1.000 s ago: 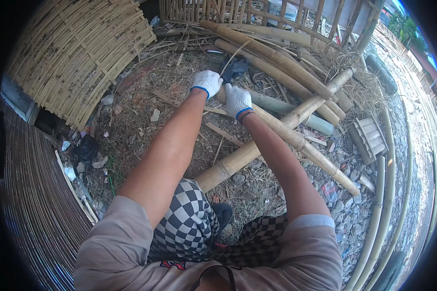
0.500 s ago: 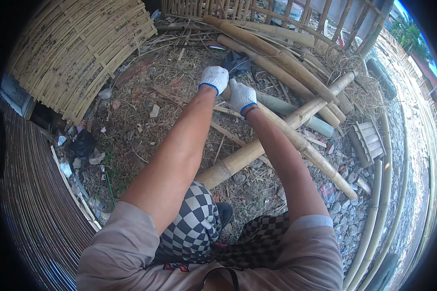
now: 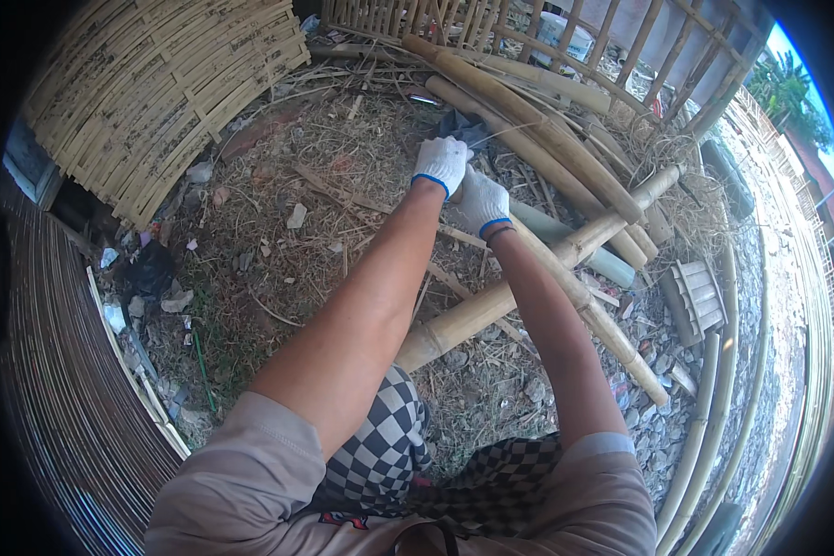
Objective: Sawing a bamboo pole into smaller segments in an outdoor workshop.
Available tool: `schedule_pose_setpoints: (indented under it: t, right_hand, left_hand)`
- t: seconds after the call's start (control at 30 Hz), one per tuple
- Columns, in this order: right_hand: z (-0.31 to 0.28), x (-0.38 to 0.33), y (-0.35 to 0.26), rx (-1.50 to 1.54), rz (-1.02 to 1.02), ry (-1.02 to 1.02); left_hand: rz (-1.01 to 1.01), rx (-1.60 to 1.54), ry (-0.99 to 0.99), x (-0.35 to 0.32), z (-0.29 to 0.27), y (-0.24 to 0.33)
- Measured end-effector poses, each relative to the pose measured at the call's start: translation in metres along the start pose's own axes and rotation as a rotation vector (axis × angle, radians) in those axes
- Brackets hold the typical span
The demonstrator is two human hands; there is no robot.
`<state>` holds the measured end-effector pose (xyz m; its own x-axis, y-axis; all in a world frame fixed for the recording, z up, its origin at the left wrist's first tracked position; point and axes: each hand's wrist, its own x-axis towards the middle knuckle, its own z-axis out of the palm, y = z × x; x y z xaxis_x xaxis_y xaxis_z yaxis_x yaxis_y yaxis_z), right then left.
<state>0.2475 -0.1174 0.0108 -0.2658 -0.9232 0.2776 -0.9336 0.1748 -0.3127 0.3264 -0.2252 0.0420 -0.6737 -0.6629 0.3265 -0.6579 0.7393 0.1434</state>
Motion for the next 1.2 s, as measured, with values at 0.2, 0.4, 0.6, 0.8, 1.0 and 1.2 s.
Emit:
schedule_pose_setpoints:
  t: [0.2,0.4,0.6,0.8,1.0,1.2]
  right_hand:
    - [0.008,0.029,0.035,-0.037,0.002,-0.074]
    - [0.011,0.034,0.024,-0.128,0.048,-0.120]
    - [0.013,0.025,0.004,-0.090,0.087,-0.032]
    - [0.016,0.024,0.008,0.026,0.025,-0.091]
    - [0.004,0.029,-0.002,0.128,0.028,-0.225]
    - [-0.019,0.046,-0.017,0.117,0.076,-0.142]
  left_hand:
    - [-0.303,-0.529,0.268,0.013,0.015,0.036]
    - [-0.417,-0.629,0.481,0.012,0.027,0.030]
    - [-0.638,-0.820,0.343,0.011,0.012,0.024]
    - [-0.591,-0.785,0.233,0.005,0.011,0.018]
    - [-0.602,-0.752,0.245,0.018,0.019,-0.002]
    - [-0.465,-0.873,0.310,0.033,0.011,-0.001]
